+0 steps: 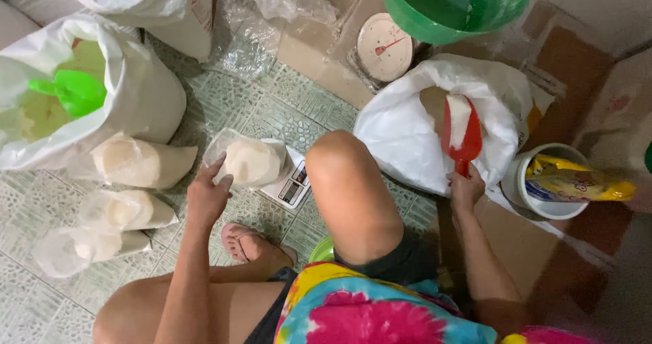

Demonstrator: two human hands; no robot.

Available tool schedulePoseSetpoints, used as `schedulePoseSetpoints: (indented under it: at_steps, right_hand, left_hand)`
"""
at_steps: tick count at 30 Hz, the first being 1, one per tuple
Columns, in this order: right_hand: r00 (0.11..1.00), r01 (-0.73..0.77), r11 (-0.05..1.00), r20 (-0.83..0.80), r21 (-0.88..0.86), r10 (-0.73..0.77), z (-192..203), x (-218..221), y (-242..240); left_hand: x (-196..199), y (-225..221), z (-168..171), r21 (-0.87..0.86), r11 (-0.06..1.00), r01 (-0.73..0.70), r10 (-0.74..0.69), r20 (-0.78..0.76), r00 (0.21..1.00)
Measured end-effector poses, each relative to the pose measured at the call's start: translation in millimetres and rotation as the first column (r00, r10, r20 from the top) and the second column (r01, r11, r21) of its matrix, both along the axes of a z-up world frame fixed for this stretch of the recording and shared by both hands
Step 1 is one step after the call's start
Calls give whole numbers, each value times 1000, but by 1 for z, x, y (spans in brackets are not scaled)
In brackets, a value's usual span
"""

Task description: Weighing and bagging sugar from a large sack into smaller portions using a scoop and a digital scale.

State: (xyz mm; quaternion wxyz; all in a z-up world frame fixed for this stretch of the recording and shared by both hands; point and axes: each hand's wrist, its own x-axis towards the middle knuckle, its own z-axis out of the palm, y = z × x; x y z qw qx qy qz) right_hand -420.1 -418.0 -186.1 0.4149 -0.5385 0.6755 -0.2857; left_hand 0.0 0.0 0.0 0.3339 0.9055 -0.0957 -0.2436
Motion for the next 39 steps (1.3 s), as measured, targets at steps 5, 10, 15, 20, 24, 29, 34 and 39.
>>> schedulePoseSetpoints:
  at_steps: [5,10,15,20,24,29,34,39]
  right_hand:
    - [994,-105,987,9,-120,106,49,-3,-9]
    - [894,-446,890,-95,-98,438,167,17,-23]
    - [730,-681,728,-4,-78,683,215,45,-80]
    - [413,-910,408,-77,-71,908,276,126,-75]
    - [225,-973,222,-41,-56,974,295,196,-54]
    - [-114,-993,-121,-400,9,909,297,269,-17]
    - [-262,-964,-223,-661,144,703,310,315,37]
    - [-334,-938,-260,-795,228,507,322,332,74]
  left_hand:
    - [-4,-2,6,-42,999,31,-29,44,999]
    - [4,6,-40,-128,987,101,-70,227,971]
    - [2,1,-48,-48,986,157,-132,338,932]
    - [-5,-14,-31,-33,989,145,-129,296,946]
    - [-5,-17,-33,-129,983,133,-83,337,938]
    - [-6,-22,-33,-63,989,134,-107,320,942]
    - [-7,-23,-27,-80,987,138,-111,280,954]
    - [-9,-25,-22,-72,985,154,-130,267,955]
